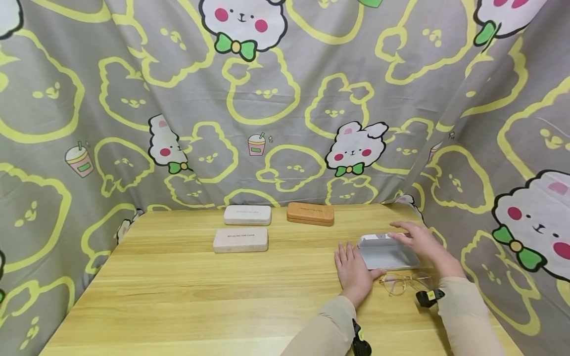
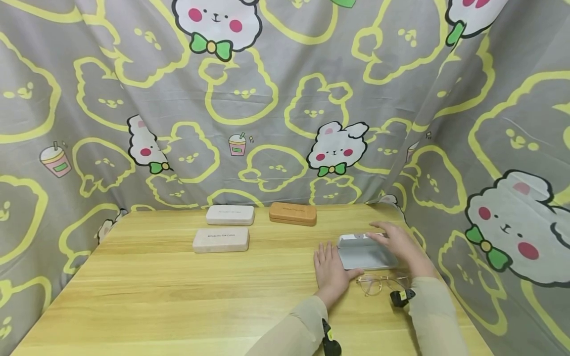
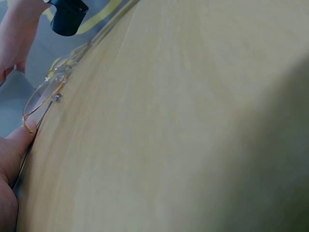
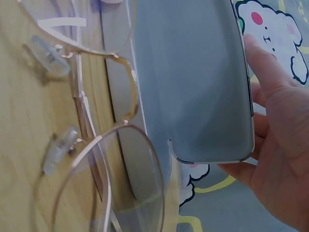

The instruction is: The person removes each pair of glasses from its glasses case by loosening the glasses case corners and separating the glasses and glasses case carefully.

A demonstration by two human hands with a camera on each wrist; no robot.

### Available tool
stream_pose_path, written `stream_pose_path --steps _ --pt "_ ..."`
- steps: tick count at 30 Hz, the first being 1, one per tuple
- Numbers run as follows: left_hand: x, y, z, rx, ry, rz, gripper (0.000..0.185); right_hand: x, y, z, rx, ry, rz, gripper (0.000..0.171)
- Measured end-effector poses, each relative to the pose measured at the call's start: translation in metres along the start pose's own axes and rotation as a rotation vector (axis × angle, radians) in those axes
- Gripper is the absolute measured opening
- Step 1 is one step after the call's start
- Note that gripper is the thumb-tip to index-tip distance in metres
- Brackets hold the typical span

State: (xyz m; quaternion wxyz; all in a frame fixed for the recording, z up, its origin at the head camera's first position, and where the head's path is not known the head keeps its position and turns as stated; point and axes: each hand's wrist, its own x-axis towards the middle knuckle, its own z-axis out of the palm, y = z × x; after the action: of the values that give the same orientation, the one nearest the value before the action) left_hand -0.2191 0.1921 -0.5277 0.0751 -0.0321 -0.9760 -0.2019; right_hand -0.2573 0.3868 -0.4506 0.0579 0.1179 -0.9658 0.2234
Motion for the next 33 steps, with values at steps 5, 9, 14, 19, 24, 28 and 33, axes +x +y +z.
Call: stream_pose_path --steps 5,9,14,19,24,28,33 --pt "0.0 0.0005 -0.0007 -0.01 -0.002 0.002 0.102 0.0015 0.0042 -0.0017 0.012 -0.066 0.016 0.06" --pt "-0.0004 0.0009 0.0 -0.013 -0.003 0.003 0.102 0.0009 0.0064 -0.0027 0.015 -0.117 0.033 0.063" --pt "-0.0001 0.0004 -0.0012 -0.033 -0.006 0.001 0.101 0.0011 0.0054 -0.004 0.038 -0.155 0.036 0.063" --pt "0.0012 -0.0014 -0.0023 -0.049 -0.005 0.0 0.101 0.002 0.0036 -0.0043 0.035 -0.152 -0.002 0.057" --pt "0.0009 -0.0013 -0.004 -0.039 -0.005 -0.001 0.1 0.0018 0.0053 -0.0032 0.01 -0.142 -0.044 0.049" --pt "0.0002 -0.0011 -0.0051 -0.026 -0.008 -0.004 0.1 0.0007 0.0072 -0.0032 -0.008 -0.152 -0.066 0.045" --pt "-0.0009 -0.0004 -0.0056 -0.024 -0.013 -0.004 0.099 -0.0014 0.0065 -0.0075 -0.008 -0.196 -0.07 0.043"
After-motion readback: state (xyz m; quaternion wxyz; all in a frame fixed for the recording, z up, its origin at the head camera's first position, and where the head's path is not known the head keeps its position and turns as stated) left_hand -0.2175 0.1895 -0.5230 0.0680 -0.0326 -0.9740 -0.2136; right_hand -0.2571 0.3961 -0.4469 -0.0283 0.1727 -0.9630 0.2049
